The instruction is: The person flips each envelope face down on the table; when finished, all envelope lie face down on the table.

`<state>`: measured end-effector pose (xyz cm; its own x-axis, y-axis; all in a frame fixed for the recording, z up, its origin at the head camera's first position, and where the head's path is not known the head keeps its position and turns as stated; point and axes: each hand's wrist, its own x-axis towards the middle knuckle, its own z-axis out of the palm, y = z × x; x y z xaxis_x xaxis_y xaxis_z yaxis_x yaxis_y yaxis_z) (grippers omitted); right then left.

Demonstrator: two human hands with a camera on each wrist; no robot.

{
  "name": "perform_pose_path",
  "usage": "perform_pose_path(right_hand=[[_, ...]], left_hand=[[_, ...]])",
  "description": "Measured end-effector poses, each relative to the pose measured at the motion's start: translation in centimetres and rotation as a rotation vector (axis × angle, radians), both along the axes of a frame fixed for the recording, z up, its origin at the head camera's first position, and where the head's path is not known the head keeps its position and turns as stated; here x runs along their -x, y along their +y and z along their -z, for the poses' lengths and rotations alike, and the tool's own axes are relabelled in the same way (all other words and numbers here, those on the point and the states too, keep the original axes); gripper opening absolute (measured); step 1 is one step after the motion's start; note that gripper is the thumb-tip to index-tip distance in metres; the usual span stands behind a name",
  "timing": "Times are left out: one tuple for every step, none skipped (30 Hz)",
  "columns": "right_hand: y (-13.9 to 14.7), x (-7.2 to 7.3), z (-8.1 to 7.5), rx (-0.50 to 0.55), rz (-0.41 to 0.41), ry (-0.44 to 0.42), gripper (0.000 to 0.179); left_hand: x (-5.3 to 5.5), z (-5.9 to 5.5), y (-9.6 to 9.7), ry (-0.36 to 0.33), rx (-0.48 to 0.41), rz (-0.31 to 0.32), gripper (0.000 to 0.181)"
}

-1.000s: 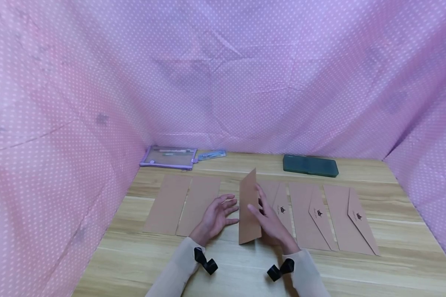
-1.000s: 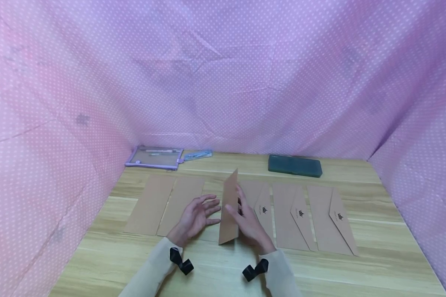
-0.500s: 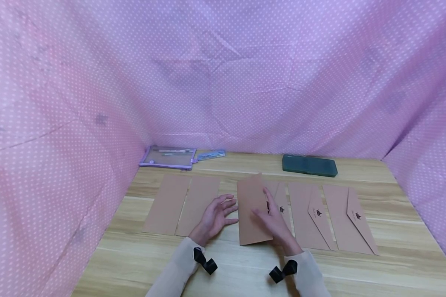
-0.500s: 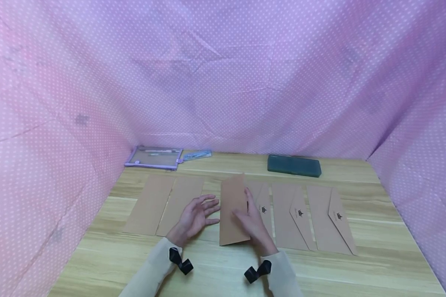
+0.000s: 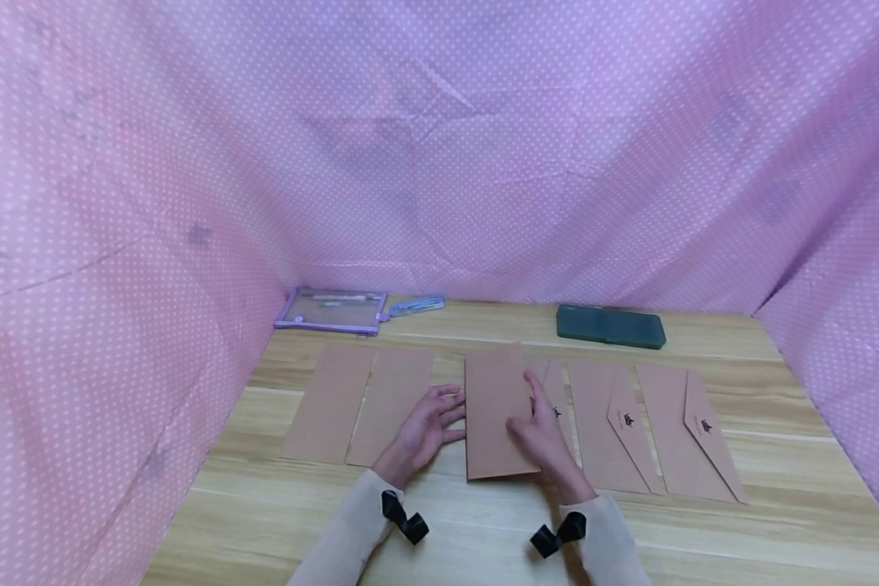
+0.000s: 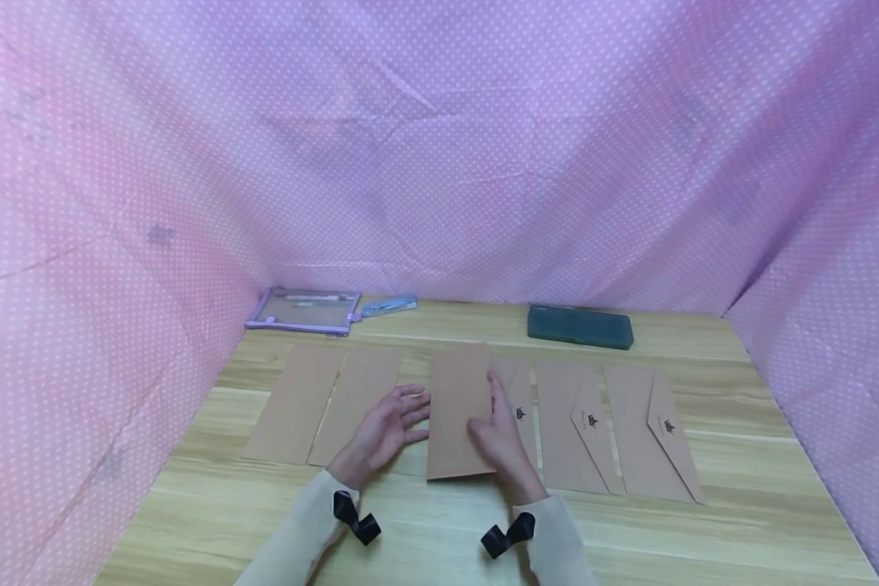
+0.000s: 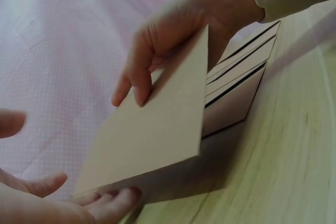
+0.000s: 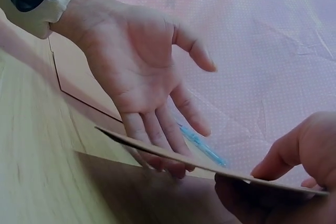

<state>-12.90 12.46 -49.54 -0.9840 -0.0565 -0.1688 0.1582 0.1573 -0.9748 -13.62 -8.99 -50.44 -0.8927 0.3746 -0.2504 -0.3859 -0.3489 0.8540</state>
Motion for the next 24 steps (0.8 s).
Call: perform_pose_path(right_hand=[[0.0,0.1,0.0,0.011,0.008,-0.005,0.088],[0.0,0.1,-0.1,0.023,0.014,-0.007,0.088],[0.0,0.1,-0.1,0.037,0.019,-0.011,0.088],[0.0,0.1,-0.1,0.049,0.024,-0.015,0.088],[-0.1,0.2,-0.1,0.059,0.028,-0.021,0.088],[-0.1,0.2,-0.1,0.065,0.031,-0.023,0.087],[-0.1,0.2,-0.1,0.075,0.035,-0.030,0.087],[-0.2,0.1,-0.2,0.078,0.037,-0.028,0.087],[-0.2,0.1,-0.2,0.083,0.038,-0.031,0.086],[-0.2,0.1,-0.2,0.088,0.038,-0.029,0.086],[-0.3,0.0,-0.2,0.090,0.040,-0.029,0.086],[-0.3,0.0,-0.2,0.098,0.040,-0.028,0.086],[-0.4,-0.1,-0.2,0.106,0.042,-0.028,0.086],[-0.4,-0.1,-0.2,0.118,0.044,-0.029,0.086],[-0.5,-0.1,-0.3,0.130,0.047,-0.031,0.086],[-0.5,-0.2,-0.3,0.148,0.049,-0.037,0.086],[-0.6,-0.2,-0.3,0.162,0.051,-0.046,0.086],[-0.6,-0.2,-0.4,0.181,0.049,-0.056,0.087],[-0.6,-0.2,-0.4,0.185,0.048,-0.064,0.086],[-0.5,-0.3,-0.5,0.205,0.044,-0.079,0.087],[-0.4,-0.3,-0.5,0.207,0.037,-0.085,0.086],[-0.3,-0.4,-0.5,0.208,0.027,-0.093,0.086],[-0.2,-0.5,-0.5,0.200,0.014,-0.095,0.085],[-0.1,-0.5,-0.5,0.196,0.002,-0.100,0.085]], left_hand=[[0.0,0.1,0.0,-0.002,0.010,-0.005,0.047],[-0.1,0.2,0.1,0.007,0.027,-0.007,0.049],[-0.1,0.3,0.1,0.019,0.046,-0.008,0.052],[-0.2,0.4,0.2,0.030,0.063,-0.008,0.056],[-0.2,0.5,0.3,0.048,0.084,-0.008,0.059],[-0.3,0.5,0.4,0.063,0.100,-0.008,0.062],[-0.3,0.5,0.5,0.071,0.105,-0.005,0.065],[-0.3,0.5,0.6,0.083,0.111,0.000,0.068],[-0.4,0.5,0.7,0.093,0.116,0.003,0.070],[-0.4,0.4,0.7,0.097,0.119,0.007,0.072],[-0.4,0.4,0.8,0.106,0.124,0.008,0.073],[-0.4,0.3,0.8,0.106,0.121,0.008,0.073],[-0.5,0.3,0.8,0.106,0.122,0.008,0.074],[-0.5,0.2,0.7,0.107,0.129,0.007,0.073],[-0.4,0.2,0.6,0.106,0.138,0.004,0.073],[-0.4,0.1,0.5,0.102,0.142,0.003,0.073],[-0.4,0.0,0.3,0.103,0.148,0.002,0.073],[-0.3,0.0,0.1,0.105,0.157,0.002,0.072],[-0.3,-0.1,-0.1,0.104,0.167,0.001,0.072],[-0.2,-0.1,-0.3,0.105,0.177,0.000,0.072],[-0.2,-0.1,-0.5,0.105,0.186,-0.004,0.072],[-0.2,0.0,-0.8,0.105,0.192,-0.006,0.072],[-0.1,0.0,-1.0,0.107,0.200,-0.008,0.072],[-0.1,0.1,-1.3,0.106,0.211,-0.007,0.072]])
